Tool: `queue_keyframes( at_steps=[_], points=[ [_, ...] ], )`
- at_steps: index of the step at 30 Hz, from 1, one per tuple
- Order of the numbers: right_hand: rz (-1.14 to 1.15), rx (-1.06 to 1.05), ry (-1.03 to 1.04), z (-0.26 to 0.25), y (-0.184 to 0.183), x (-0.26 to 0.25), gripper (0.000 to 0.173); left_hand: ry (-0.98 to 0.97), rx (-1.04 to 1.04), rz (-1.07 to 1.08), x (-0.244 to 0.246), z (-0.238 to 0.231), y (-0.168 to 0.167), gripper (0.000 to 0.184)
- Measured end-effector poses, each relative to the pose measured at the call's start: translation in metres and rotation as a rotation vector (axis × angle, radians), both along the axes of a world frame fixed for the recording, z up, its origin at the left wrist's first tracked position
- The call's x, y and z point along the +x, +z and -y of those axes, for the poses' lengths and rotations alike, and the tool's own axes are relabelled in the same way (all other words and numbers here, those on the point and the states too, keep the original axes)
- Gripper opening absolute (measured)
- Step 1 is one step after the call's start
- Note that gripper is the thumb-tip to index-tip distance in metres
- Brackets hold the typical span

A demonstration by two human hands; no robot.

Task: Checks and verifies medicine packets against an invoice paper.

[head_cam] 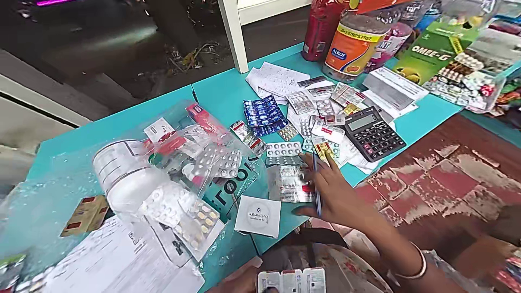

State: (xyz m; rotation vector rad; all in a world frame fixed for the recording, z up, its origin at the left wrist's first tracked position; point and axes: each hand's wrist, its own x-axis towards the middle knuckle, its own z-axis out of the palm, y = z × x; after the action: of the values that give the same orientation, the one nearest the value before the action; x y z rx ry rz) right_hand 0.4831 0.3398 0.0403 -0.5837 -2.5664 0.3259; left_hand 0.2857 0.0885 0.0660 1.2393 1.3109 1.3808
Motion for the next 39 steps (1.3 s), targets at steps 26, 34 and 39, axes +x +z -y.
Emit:
queue_keyframes(
  at_steps=[26,34,39],
  points=[
    [0.601,-0.188,0.085,-0.102,0.060,-0.077,0.040,0.385,-0.070,0.230,0.127,-0.086,-0.003,0.022],
    [0.502,-0.070,0.105,-0.109,0.062,-0.074,0.022,0.245,-0.078,0.517,0.107,-0.102,-0.005,0.044],
    [0.032,-0.320,0.019,-0.141,0.059,-0.051,0.012,0.162,-0.113,0.552,0.092,-0.122,0.003,0.054]
  ],
)
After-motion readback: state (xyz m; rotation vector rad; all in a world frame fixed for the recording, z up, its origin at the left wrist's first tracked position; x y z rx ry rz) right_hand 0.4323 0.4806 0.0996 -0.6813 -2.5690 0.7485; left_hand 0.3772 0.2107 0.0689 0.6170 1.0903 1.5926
